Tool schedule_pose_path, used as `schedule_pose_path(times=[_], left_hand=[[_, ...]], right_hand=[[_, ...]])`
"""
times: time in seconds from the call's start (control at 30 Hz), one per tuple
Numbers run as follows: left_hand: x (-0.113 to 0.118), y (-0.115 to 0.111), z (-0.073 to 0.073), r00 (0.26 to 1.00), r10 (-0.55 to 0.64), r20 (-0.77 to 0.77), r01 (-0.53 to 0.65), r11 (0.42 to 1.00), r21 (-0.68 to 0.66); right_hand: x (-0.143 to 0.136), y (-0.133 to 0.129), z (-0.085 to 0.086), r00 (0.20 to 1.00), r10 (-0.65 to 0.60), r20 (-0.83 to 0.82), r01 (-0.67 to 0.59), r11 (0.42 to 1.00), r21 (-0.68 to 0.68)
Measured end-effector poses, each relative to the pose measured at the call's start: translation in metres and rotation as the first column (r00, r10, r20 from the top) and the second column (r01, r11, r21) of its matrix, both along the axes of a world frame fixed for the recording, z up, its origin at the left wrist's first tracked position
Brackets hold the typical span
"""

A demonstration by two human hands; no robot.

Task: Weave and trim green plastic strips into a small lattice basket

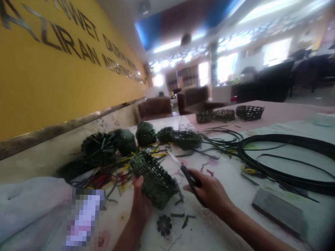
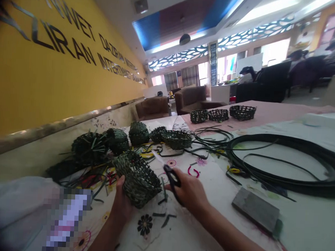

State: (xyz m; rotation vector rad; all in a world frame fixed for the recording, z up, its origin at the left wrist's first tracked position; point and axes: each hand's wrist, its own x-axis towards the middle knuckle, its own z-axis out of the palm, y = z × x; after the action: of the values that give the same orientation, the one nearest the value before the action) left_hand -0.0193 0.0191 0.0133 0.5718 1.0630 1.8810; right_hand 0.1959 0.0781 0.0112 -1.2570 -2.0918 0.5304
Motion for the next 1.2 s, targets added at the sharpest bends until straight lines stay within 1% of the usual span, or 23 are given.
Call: schedule_pose_path(times=[0.03, 0.07, 0.1, 0.17, 0.23, 0.3, 0.33, 0.4, 0.47, 0.5, 0.57, 0.63, 0.67, 0.73, 0.8, 0.87, 0.97, 1.1, 1.17, 1.2], left_hand=[[-0.003, 0.0, 0.0, 0.998, -0.024, 0.065, 0.025, 1.0, -0.013], [-0.006, 0.0, 0.001, 0.99, -0.062, 0.125, 0.064, 0.998, -0.012], [-0.008, 0.0, 0.003, 0.979, -0.094, 0.179, 0.097, 0.995, -0.004], [-0.012, -0.002, 0.008, 0.959, -0.135, 0.247, 0.137, 0.991, 0.011], [-0.015, -0.003, 0.012, 0.949, -0.129, 0.286, 0.134, 0.991, 0.002], [-0.017, -0.001, 0.014, 0.944, -0.117, 0.308, 0.129, 0.992, -0.017], [-0.018, 0.0, 0.013, 0.944, -0.113, 0.311, 0.126, 0.992, -0.021], [-0.02, 0.005, 0.008, 0.942, -0.14, 0.305, 0.16, 0.986, -0.043], [-0.022, 0.009, 0.0, 0.962, -0.136, 0.237, 0.167, 0.979, -0.117], [-0.024, 0.011, -0.003, 0.98, -0.105, 0.166, 0.132, 0.979, -0.159], [-0.027, 0.012, -0.007, 1.0, 0.015, -0.012, -0.017, 0.976, -0.216], [-0.031, 0.012, -0.008, 0.982, 0.114, -0.148, -0.146, 0.963, -0.226], [-0.032, 0.011, -0.008, 0.972, 0.138, -0.19, -0.18, 0.958, -0.222], [-0.033, 0.01, -0.007, 0.957, 0.148, -0.251, -0.203, 0.957, -0.209], [-0.033, 0.009, -0.006, 0.947, 0.13, -0.294, -0.193, 0.961, -0.197], [-0.034, 0.009, -0.007, 0.946, 0.114, -0.302, -0.181, 0.962, -0.205], [-0.039, 0.01, -0.012, 0.936, 0.118, -0.331, -0.194, 0.958, -0.209], [-0.05, 0.017, -0.018, 0.902, 0.162, -0.4, -0.253, 0.95, -0.184], [-0.053, 0.02, -0.021, 0.895, 0.167, -0.413, -0.254, 0.953, -0.165], [-0.054, 0.021, -0.021, 0.886, 0.19, -0.423, -0.276, 0.95, -0.15]], right_hand=[[0.004, 0.007, -0.002, 0.987, -0.091, 0.129, 0.092, 0.996, -0.002], [0.008, 0.013, -0.005, 0.958, -0.136, 0.253, 0.143, 0.99, -0.008], [0.012, 0.019, -0.007, 0.923, -0.145, 0.355, 0.159, 0.987, -0.009], [0.02, 0.027, -0.011, 0.859, -0.143, 0.491, 0.162, 0.987, 0.003], [0.026, 0.031, -0.01, 0.823, -0.134, 0.552, 0.145, 0.989, 0.024], [0.031, 0.031, -0.007, 0.804, -0.137, 0.579, 0.136, 0.99, 0.044], [0.032, 0.031, -0.005, 0.797, -0.144, 0.586, 0.139, 0.989, 0.054], [0.033, 0.03, -0.002, 0.785, -0.163, 0.598, 0.149, 0.986, 0.073], [0.032, 0.029, 0.0, 0.782, -0.171, 0.599, 0.15, 0.985, 0.085], [0.031, 0.028, 0.0, 0.784, -0.169, 0.598, 0.147, 0.985, 0.085], [0.029, 0.027, 0.0, 0.789, -0.16, 0.593, 0.138, 0.987, 0.082], [0.029, 0.027, 0.001, 0.794, -0.158, 0.587, 0.135, 0.987, 0.083], [0.029, 0.027, 0.001, 0.797, -0.161, 0.583, 0.137, 0.987, 0.086], [0.029, 0.028, 0.001, 0.801, -0.172, 0.574, 0.146, 0.985, 0.092], [0.029, 0.029, 0.001, 0.807, -0.186, 0.561, 0.157, 0.983, 0.099], [0.028, 0.028, 0.001, 0.815, -0.2, 0.543, 0.167, 0.98, 0.11], [0.028, 0.027, 0.002, 0.824, -0.222, 0.522, 0.187, 0.975, 0.119], [0.028, 0.025, 0.003, 0.812, -0.269, 0.518, 0.243, 0.963, 0.119], [0.028, 0.024, 0.004, 0.805, -0.282, 0.522, 0.259, 0.958, 0.118], [0.029, 0.023, 0.005, 0.802, -0.285, 0.525, 0.263, 0.958, 0.118]])
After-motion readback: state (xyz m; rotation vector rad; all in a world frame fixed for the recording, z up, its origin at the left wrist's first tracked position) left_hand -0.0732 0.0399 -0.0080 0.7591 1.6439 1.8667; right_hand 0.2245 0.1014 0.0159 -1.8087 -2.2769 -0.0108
